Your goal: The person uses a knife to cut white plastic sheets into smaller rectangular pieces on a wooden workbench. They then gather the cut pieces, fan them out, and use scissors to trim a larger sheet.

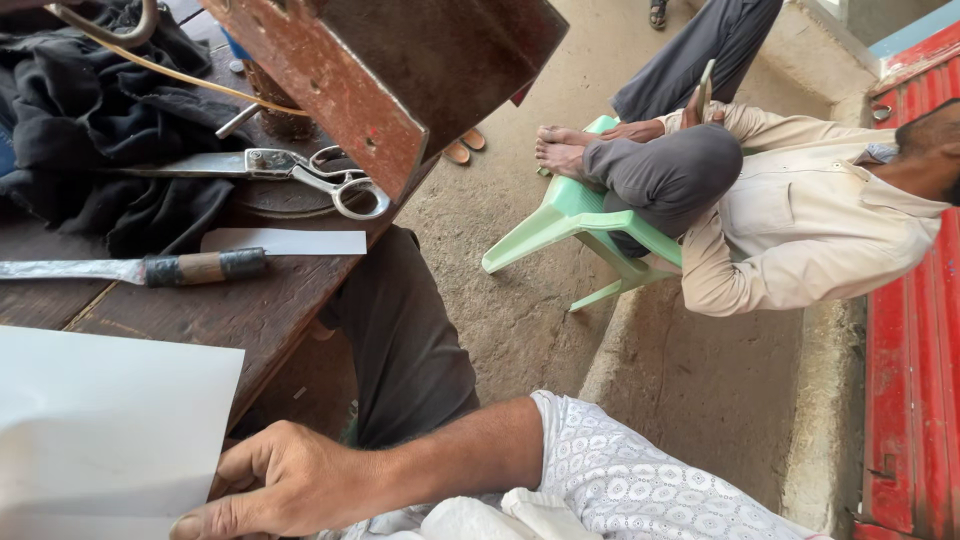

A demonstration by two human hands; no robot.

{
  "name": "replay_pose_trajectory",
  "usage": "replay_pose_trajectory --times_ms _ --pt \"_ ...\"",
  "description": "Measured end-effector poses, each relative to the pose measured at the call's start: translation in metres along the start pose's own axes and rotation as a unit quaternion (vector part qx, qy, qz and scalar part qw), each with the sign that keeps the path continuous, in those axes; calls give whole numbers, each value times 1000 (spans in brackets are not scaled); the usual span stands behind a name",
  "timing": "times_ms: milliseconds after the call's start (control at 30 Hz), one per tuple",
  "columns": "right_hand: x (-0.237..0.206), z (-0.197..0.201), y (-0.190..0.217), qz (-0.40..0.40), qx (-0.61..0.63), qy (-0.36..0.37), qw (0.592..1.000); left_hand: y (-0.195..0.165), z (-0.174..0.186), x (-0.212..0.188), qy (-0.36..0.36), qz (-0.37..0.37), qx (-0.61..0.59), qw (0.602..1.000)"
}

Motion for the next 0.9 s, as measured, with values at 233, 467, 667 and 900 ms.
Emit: replay_pose_trajectory --times_ms 233,467,667,900 --pt "11 -22 20 -24 66 -15 997 16 51 10 17 -14 -3 1000" --pt "26 -6 15 22 -22 -48 998 24 96 13 31 -75 66 994" --pt "36 9 6 40 37 -43 998 8 90 8 41 -32 52 997" --pt "34 9 -4 2 -48 -17 999 8 86 11 55 -49 53 996"
Point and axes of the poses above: each hand's wrist, its own x-axis towards the middle knuckle, its own z-axis out of the back of the hand, y = z × x, the point moved 7 cm from there along x, towards the middle knuckle, and after that the axes turned 12 degrees about z, right-handed, at the moved point
